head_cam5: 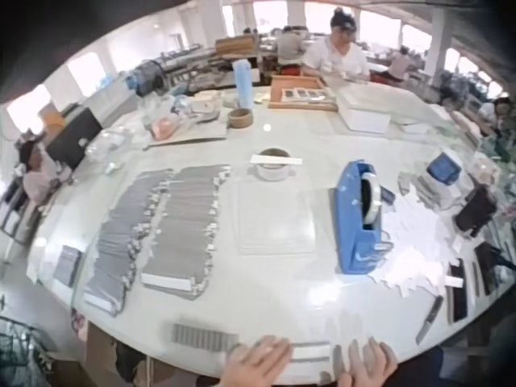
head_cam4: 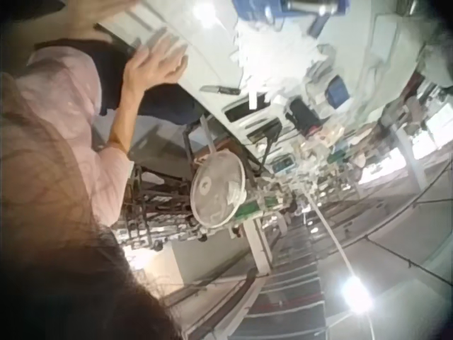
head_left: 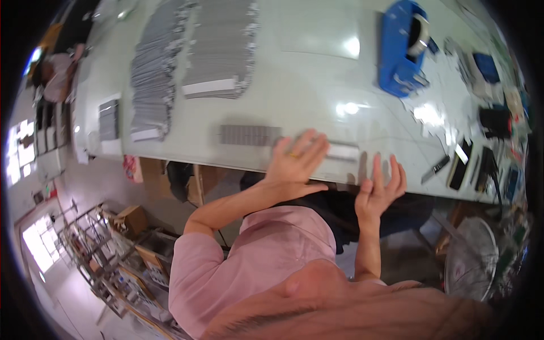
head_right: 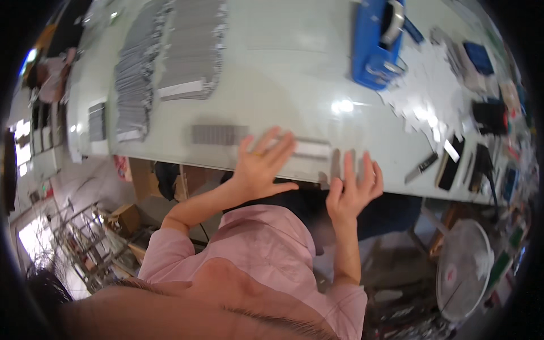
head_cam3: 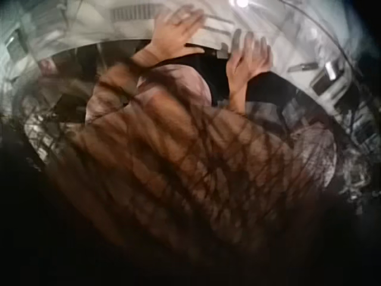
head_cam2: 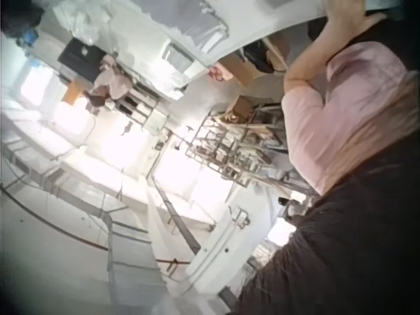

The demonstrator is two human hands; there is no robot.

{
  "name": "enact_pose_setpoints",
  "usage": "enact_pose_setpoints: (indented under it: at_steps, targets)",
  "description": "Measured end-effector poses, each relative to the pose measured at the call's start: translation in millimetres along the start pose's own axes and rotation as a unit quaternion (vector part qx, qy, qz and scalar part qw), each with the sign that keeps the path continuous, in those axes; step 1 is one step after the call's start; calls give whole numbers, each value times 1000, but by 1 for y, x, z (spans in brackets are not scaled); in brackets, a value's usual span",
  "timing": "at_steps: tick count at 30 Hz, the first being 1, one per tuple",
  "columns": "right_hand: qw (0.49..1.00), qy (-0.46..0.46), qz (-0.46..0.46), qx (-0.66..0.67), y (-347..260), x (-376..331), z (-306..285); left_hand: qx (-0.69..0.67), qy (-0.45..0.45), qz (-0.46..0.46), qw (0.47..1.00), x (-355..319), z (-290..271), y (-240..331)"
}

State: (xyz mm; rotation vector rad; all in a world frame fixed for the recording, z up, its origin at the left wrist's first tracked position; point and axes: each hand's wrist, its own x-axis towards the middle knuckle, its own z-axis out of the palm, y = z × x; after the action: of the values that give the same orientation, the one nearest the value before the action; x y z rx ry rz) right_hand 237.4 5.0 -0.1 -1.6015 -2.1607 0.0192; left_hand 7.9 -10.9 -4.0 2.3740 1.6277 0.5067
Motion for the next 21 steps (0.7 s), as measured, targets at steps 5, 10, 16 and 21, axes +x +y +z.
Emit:
enact_pose_setpoints:
  at_steps: [5, 10, 16, 21]
  targets:
    - [1000, 10, 9, 23, 3, 2, 2, 6, 82, 177, 981, -33, 1, -12]
    - [998, 34, 12, 47, 0, 7, 4, 102, -323, -148, 929, -11, -74, -44]
    - [996, 18, -25, 82, -18, 16, 8, 297, 237, -32, 925, -34, -90, -192]
    - [997, 20, -29, 64, -20, 15, 10, 348, 125, -41, 928, -31, -86, -206]
